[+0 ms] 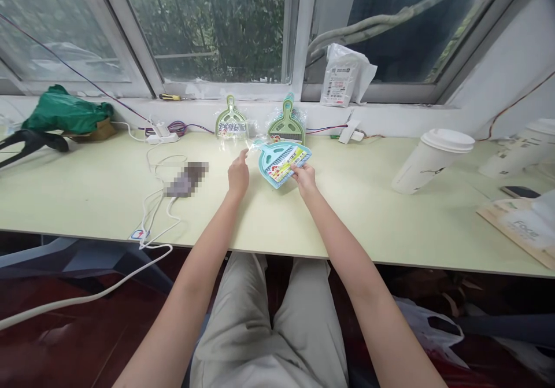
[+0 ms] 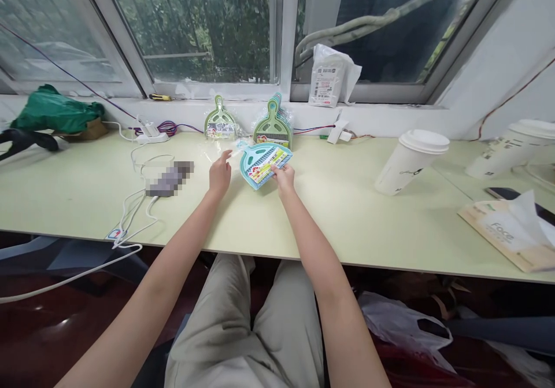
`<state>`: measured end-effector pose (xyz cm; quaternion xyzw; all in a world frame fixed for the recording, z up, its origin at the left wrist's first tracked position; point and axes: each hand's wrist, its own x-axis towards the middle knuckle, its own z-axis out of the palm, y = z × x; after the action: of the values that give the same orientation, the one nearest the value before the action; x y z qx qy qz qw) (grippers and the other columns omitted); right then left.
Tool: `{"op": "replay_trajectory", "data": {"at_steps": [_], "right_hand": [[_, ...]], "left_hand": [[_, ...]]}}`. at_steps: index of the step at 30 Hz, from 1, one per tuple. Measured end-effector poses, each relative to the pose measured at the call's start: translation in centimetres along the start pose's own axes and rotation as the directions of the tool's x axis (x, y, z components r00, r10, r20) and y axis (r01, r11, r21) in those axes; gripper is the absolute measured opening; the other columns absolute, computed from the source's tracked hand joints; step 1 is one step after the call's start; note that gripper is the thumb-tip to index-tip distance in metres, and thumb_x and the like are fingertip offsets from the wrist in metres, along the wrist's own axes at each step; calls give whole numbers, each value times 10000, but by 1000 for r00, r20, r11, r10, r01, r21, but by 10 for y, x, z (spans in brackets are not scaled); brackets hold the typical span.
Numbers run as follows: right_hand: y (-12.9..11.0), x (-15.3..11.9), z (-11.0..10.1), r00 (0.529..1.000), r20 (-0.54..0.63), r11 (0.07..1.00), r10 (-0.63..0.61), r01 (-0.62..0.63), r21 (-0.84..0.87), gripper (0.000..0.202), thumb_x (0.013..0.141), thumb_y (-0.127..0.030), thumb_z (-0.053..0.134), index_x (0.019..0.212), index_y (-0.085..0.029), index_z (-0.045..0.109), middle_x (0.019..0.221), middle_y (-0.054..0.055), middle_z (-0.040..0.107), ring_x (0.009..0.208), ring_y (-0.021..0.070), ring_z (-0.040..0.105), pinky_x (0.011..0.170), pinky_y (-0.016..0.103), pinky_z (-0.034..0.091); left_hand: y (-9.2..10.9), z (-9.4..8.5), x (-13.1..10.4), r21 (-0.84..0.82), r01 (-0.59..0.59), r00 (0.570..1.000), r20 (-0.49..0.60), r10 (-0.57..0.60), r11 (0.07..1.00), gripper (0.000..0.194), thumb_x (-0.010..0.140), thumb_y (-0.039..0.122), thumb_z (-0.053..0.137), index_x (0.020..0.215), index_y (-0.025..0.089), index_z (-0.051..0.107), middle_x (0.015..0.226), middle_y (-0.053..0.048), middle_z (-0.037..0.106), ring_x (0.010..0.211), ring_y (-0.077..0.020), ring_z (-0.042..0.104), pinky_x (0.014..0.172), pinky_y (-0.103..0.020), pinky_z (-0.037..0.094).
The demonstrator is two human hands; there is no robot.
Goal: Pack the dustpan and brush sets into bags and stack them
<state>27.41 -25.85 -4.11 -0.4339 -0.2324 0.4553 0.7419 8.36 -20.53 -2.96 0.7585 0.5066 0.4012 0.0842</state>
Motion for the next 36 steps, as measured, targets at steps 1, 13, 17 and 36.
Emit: {"op": "replay_trajectory", "data": {"at_steps": [1, 13, 17, 36], "right_hand": [[-1, 0, 0, 1000, -3, 1000, -11, 12, 11, 176, 720, 3, 642, 813, -144, 614, 792, 11, 717, 744, 134, 685, 792, 310, 591], [3, -5, 3, 994, 100, 999, -47, 44, 33, 147, 731, -46, 655, 818, -159, 619, 820, 15, 718, 774, 142, 688, 797, 315, 595], [1, -7, 4, 990, 135, 999, -35, 33, 17, 143, 733, -39, 650, 809, -157, 622, 793, 16, 717, 738, 141, 686, 805, 332, 593], [-4, -8, 3, 1000, 28, 996, -6, 4, 92, 170, 725, -24, 635, 825, -160, 618, 838, 11, 715, 823, 133, 687, 868, 300, 568]], "left_hand": [[0, -1, 0, -16, 27, 1000, -14, -28, 1000, 565, 850, 16, 298, 1349, 226, 456, 1208, -98, 628, 1121, -268, 576, 976, -422, 411], [-23, -1, 18, -680, 347, 762, -196, -616, 646, 805, 859, 404, 594, 1470, 202, 111, 1555, -161, 173, 1455, -224, 157, 1155, -381, 243], [-41, 4, 26, -855, 511, 723, 375, -579, 84, 630, 896, 485, 506, 1400, 166, 304, 1308, -186, 525, 1158, -206, 591, 932, -290, 490], [-28, -2, 19, -833, 478, 879, 456, -143, 279, 817, 759, 230, 681, 1450, 319, 254, 1168, -54, 668, 999, -131, 659, 941, -307, 470]]}}
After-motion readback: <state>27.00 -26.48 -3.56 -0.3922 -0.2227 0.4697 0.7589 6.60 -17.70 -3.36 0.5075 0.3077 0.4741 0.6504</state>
